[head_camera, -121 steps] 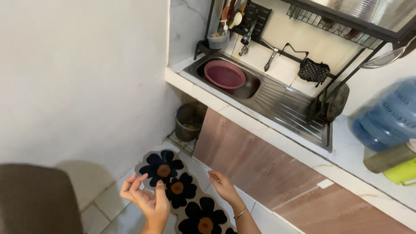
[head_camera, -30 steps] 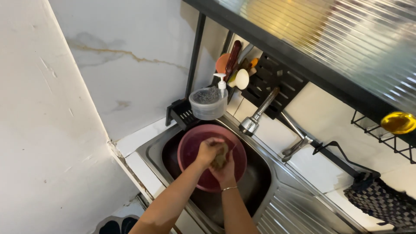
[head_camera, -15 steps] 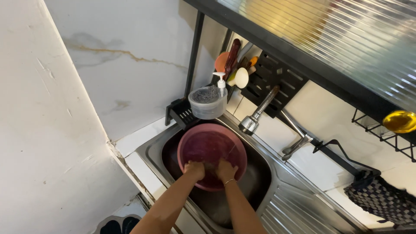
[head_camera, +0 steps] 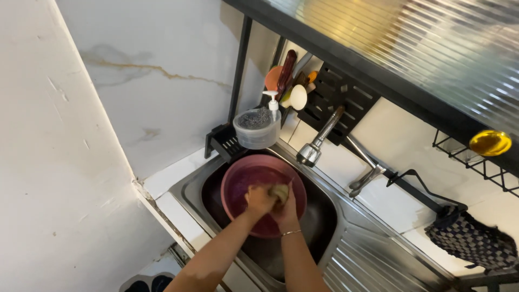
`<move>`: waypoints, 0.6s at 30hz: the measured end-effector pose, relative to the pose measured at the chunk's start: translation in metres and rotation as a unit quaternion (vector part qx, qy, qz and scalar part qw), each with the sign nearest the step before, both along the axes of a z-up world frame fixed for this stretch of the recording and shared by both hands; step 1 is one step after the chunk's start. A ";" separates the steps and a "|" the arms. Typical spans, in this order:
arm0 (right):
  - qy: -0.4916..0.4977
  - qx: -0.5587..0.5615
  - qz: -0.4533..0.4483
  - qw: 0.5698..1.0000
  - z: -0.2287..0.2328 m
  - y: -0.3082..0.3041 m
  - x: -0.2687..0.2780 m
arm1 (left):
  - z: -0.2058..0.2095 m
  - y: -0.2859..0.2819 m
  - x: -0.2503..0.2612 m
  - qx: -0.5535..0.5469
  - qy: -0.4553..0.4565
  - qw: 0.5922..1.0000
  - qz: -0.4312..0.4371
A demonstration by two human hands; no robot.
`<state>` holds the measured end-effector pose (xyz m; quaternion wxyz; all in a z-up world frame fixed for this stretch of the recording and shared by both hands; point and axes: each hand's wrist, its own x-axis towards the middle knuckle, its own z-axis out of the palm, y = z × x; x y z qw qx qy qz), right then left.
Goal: Wiping a dining table with a wet cloth.
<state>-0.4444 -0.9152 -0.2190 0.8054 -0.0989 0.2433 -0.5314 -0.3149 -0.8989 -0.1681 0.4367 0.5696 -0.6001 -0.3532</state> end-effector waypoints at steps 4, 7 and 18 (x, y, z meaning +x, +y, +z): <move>-0.088 -0.044 -0.008 0.995 -0.023 -0.020 0.001 | 0.050 0.038 0.006 0.130 -0.282 0.950 0.020; 0.109 0.070 -0.066 0.989 0.004 -0.025 0.002 | 0.040 0.049 0.021 0.094 -0.225 0.969 0.045; 0.502 -0.077 0.010 0.861 -0.013 -0.065 0.017 | 0.005 0.099 0.072 0.088 -0.191 0.972 0.106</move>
